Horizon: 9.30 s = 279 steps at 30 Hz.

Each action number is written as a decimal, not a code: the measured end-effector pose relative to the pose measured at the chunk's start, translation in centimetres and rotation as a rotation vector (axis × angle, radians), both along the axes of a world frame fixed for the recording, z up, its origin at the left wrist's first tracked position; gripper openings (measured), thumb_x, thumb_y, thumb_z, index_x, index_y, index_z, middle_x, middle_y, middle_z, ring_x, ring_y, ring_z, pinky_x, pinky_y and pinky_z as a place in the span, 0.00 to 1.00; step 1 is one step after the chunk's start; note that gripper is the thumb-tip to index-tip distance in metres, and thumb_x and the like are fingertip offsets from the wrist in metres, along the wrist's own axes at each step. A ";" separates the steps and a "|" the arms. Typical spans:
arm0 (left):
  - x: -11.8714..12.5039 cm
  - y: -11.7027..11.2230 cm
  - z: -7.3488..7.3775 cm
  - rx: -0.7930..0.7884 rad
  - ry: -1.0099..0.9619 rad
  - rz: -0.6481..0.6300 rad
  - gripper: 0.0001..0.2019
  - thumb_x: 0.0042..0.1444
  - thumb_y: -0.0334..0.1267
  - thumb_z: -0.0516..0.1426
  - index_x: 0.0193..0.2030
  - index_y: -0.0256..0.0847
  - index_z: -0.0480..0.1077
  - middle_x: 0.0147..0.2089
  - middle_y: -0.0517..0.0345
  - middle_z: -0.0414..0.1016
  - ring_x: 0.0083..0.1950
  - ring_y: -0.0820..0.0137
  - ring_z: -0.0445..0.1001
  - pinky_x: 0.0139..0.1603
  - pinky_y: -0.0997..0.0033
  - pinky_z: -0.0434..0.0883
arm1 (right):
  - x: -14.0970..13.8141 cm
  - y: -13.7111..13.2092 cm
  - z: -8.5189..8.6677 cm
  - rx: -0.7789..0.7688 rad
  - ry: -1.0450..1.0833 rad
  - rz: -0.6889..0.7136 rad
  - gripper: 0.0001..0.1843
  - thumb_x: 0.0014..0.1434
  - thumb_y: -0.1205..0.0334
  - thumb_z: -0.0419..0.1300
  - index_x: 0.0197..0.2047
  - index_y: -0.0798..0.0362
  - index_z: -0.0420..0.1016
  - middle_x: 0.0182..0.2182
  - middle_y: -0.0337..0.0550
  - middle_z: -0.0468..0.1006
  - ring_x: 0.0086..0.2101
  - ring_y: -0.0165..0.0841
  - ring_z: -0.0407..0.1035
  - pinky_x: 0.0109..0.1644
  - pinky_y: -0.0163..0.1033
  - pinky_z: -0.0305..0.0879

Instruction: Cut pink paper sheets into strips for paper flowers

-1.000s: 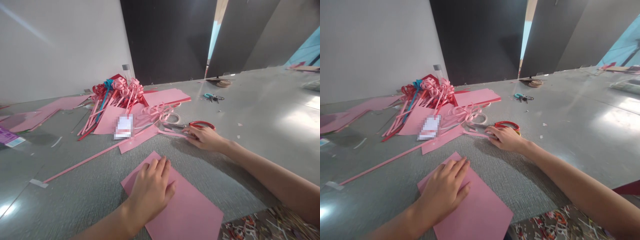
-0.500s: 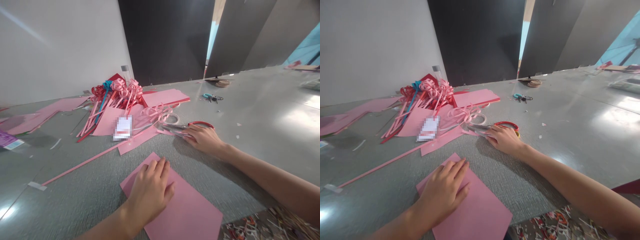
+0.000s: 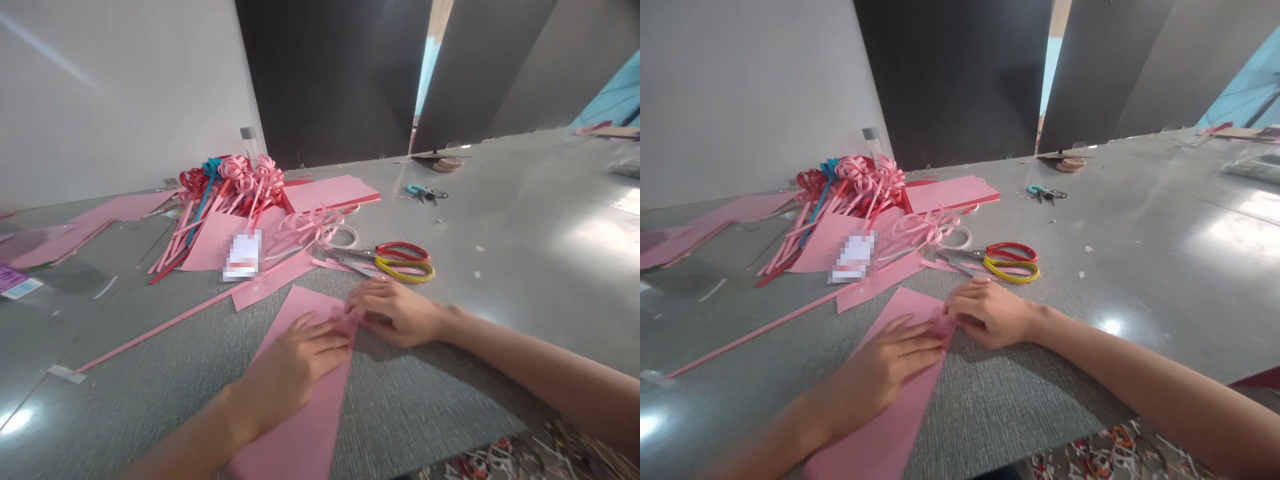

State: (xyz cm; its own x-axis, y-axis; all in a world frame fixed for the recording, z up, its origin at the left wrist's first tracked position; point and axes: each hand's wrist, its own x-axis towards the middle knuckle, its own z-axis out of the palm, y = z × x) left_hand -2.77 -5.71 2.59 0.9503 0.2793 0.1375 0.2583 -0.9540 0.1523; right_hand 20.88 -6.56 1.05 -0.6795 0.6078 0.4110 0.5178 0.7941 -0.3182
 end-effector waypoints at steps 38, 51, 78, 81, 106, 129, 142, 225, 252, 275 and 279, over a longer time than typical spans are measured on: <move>-0.1 -0.5 0.7 -0.009 0.264 0.478 0.10 0.59 0.31 0.47 0.31 0.40 0.67 0.31 0.58 0.69 0.33 0.65 0.70 0.30 0.68 0.62 | -1.4 -1.3 -0.3 -0.378 0.080 -0.326 0.08 0.53 0.69 0.57 0.39 0.55 0.66 0.25 0.35 0.70 0.25 0.25 0.63 0.28 0.30 0.56; -0.4 -0.2 0.5 -0.117 0.243 0.449 0.11 0.59 0.32 0.48 0.29 0.41 0.69 0.31 0.58 0.69 0.35 0.65 0.68 0.35 0.65 0.62 | -1.6 -1.4 -0.5 -0.462 0.079 -0.451 0.12 0.49 0.67 0.61 0.37 0.52 0.63 0.21 0.31 0.68 0.23 0.25 0.61 0.27 0.30 0.55; -0.1 -0.3 0.8 -0.077 0.263 0.428 0.12 0.60 0.33 0.47 0.30 0.40 0.70 0.31 0.57 0.71 0.35 0.64 0.70 0.35 0.64 0.61 | -1.6 -1.5 -0.4 -0.243 -0.114 -0.419 0.02 0.55 0.66 0.56 0.33 0.54 0.65 0.25 0.37 0.69 0.25 0.27 0.61 0.28 0.32 0.52; -0.3 -0.2 0.8 -0.099 0.252 0.418 0.12 0.59 0.31 0.47 0.29 0.40 0.69 0.31 0.58 0.70 0.35 0.66 0.70 0.35 0.66 0.60 | -1.6 -1.4 -0.5 -0.255 -0.092 -0.395 0.02 0.54 0.67 0.56 0.32 0.54 0.65 0.24 0.37 0.68 0.25 0.26 0.61 0.28 0.31 0.52; 0.0 -0.7 1.1 0.065 0.201 0.348 0.15 0.52 0.23 0.50 0.42 0.44 0.68 0.42 0.55 0.69 0.42 0.62 0.66 0.41 0.60 0.60 | -1.9 -1.6 -0.3 0.055 -0.161 -0.220 0.09 0.58 0.71 0.52 0.36 0.50 0.71 0.37 0.41 0.71 0.39 0.33 0.62 0.46 0.42 0.54; -0.1 -1.1 2.2 -0.280 0.089 0.150 0.12 0.60 0.39 0.50 0.48 0.48 0.70 0.45 0.57 0.69 0.47 0.66 0.68 0.49 0.64 0.66 | -1.5 -2.1 0.5 0.073 -0.239 -0.053 0.14 0.57 0.72 0.49 0.42 0.51 0.71 0.40 0.41 0.74 0.44 0.33 0.64 0.52 0.45 0.54; -0.1 -1.0 -1.7 0.042 -0.145 0.140 0.13 0.59 0.33 0.48 0.48 0.40 0.69 0.49 0.56 0.73 0.49 0.64 0.68 0.50 0.61 0.66 | -0.7 -1.3 0.3 -0.031 -0.222 0.041 0.16 0.59 0.70 0.48 0.48 0.52 0.69 0.47 0.43 0.72 0.51 0.33 0.61 0.53 0.43 0.52; -0.7 -0.1 -1.0 -0.066 -0.118 0.127 0.19 0.55 0.39 0.53 0.54 0.42 0.65 0.53 0.55 0.70 0.56 0.63 0.64 0.56 0.59 0.62 | -1.3 -0.4 0.2 -0.185 -0.210 -0.122 0.23 0.64 0.51 0.45 0.58 0.52 0.62 0.54 0.48 0.65 0.52 0.39 0.58 0.53 0.48 0.56; -1.7 4.1 -1.2 0.055 -0.043 0.280 0.20 0.58 0.41 0.50 0.57 0.44 0.62 0.59 0.53 0.64 0.62 0.62 0.58 0.60 0.54 0.58 | -1.3 -0.4 0.4 -0.263 -0.196 0.177 0.46 0.53 0.39 0.55 0.66 0.54 0.43 0.63 0.52 0.50 0.62 0.41 0.43 0.64 0.52 0.35; -1.7 1.9 -0.5 -0.024 0.148 0.180 0.33 0.58 0.53 0.48 0.66 0.38 0.47 0.68 0.47 0.46 0.68 0.60 0.45 0.66 0.52 0.41 | 0.0 -1.0 0.5 -0.283 -0.236 0.248 0.46 0.53 0.39 0.54 0.66 0.56 0.44 0.62 0.54 0.52 0.62 0.44 0.43 0.64 0.56 0.31; -2.1 2.3 -0.4 -0.105 0.176 0.167 0.33 0.57 0.59 0.46 0.66 0.48 0.47 0.68 0.51 0.44 0.68 0.55 0.41 0.65 0.46 0.39 | 0.2 -1.0 0.5 -0.307 -0.274 0.292 0.46 0.53 0.39 0.54 0.66 0.57 0.44 0.62 0.54 0.51 0.62 0.44 0.41 0.64 0.55 0.30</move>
